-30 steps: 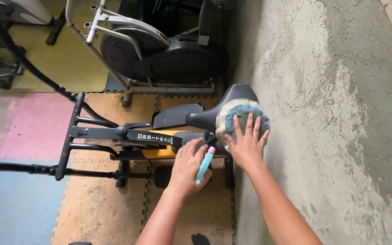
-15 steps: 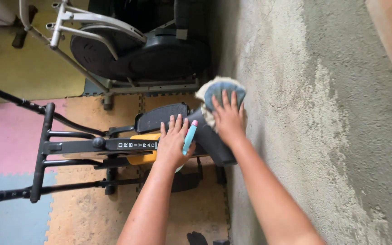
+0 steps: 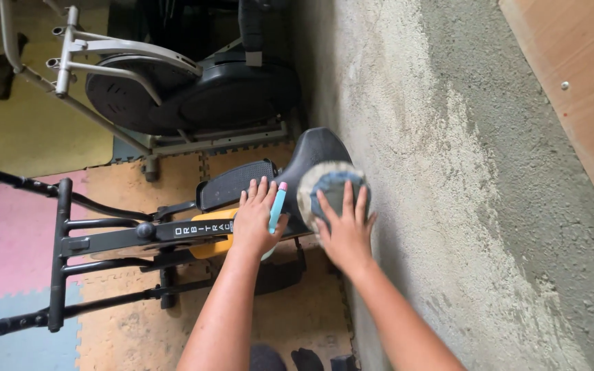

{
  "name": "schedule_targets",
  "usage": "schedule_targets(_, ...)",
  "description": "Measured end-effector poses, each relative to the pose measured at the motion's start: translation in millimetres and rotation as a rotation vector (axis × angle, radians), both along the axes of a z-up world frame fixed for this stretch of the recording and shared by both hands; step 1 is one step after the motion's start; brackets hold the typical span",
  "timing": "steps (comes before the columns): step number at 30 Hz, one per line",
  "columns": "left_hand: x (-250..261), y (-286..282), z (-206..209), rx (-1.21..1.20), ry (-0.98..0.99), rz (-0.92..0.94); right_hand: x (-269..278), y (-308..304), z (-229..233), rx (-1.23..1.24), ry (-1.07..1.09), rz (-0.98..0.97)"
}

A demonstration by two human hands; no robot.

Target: Cleaning various elliptical machines and stationary bikes using a spray bottle and a cloth.

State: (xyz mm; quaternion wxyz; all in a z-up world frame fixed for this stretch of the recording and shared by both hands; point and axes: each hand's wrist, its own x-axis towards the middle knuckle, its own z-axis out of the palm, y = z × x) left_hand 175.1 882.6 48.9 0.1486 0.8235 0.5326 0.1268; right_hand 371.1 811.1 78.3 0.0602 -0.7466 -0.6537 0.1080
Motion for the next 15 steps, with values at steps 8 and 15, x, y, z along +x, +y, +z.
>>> schedule_targets(8, -5, 9, 8, -0.001, -0.006, -0.022, 25, 124, -31, -0.015, 0.045, 0.045)
schedule_targets(15, -13, 16, 18, -0.040, 0.019, -0.107, 13, 177, -34, -0.068, -0.002, 0.018)
